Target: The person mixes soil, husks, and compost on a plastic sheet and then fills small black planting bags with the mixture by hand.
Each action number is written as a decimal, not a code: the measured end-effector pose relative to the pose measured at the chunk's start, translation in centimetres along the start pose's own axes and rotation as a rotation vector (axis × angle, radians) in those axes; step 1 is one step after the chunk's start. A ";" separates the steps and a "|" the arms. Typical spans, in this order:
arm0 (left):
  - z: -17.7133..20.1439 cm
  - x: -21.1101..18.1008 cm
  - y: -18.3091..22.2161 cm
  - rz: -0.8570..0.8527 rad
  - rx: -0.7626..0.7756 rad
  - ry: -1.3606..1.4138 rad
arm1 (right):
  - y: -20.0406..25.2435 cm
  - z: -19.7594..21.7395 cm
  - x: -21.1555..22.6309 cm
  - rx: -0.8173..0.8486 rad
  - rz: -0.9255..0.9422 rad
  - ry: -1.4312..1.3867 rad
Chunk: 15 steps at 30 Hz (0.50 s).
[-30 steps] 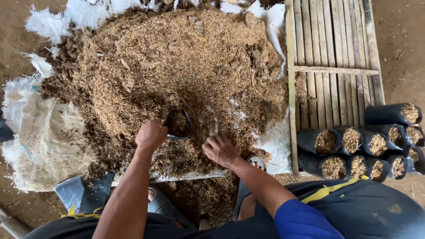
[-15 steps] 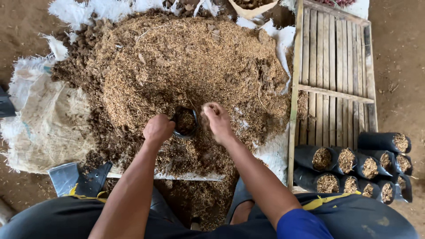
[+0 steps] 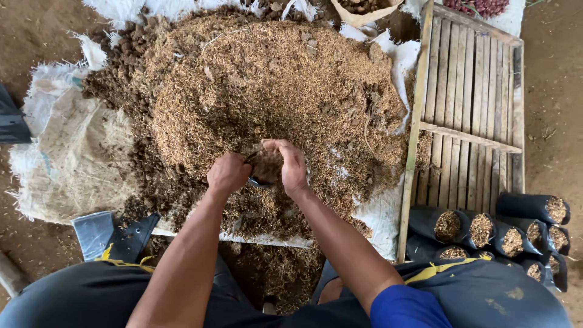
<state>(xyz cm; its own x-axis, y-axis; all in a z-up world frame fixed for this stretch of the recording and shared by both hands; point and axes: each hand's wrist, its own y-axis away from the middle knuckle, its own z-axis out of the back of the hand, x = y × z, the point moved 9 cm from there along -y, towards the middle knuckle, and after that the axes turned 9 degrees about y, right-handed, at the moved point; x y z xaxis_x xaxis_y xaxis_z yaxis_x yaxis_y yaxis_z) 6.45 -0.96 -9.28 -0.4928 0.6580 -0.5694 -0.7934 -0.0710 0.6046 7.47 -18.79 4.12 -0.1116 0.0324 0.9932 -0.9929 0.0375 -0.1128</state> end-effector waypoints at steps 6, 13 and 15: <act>-1.2 1.3 -2.0 0.008 -0.023 0.019 | -0.1 2.2 0.8 -0.023 0.154 0.509; 3.3 -3.4 3.8 -0.023 -0.073 0.156 | 2.9 0.3 -0.3 0.174 0.196 0.819; 4.3 -5.9 5.8 -0.030 -0.029 0.304 | 3.1 0.9 -0.7 0.083 0.184 0.552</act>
<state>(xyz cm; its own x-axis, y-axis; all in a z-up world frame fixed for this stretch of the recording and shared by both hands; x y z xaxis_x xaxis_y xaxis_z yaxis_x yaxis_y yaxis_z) 6.27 -2.01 -0.01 -0.5495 0.4062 -0.7301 -0.8171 -0.0790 0.5710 4.46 -19.60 3.12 -0.2672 0.5472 0.7932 -0.9615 -0.0959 -0.2577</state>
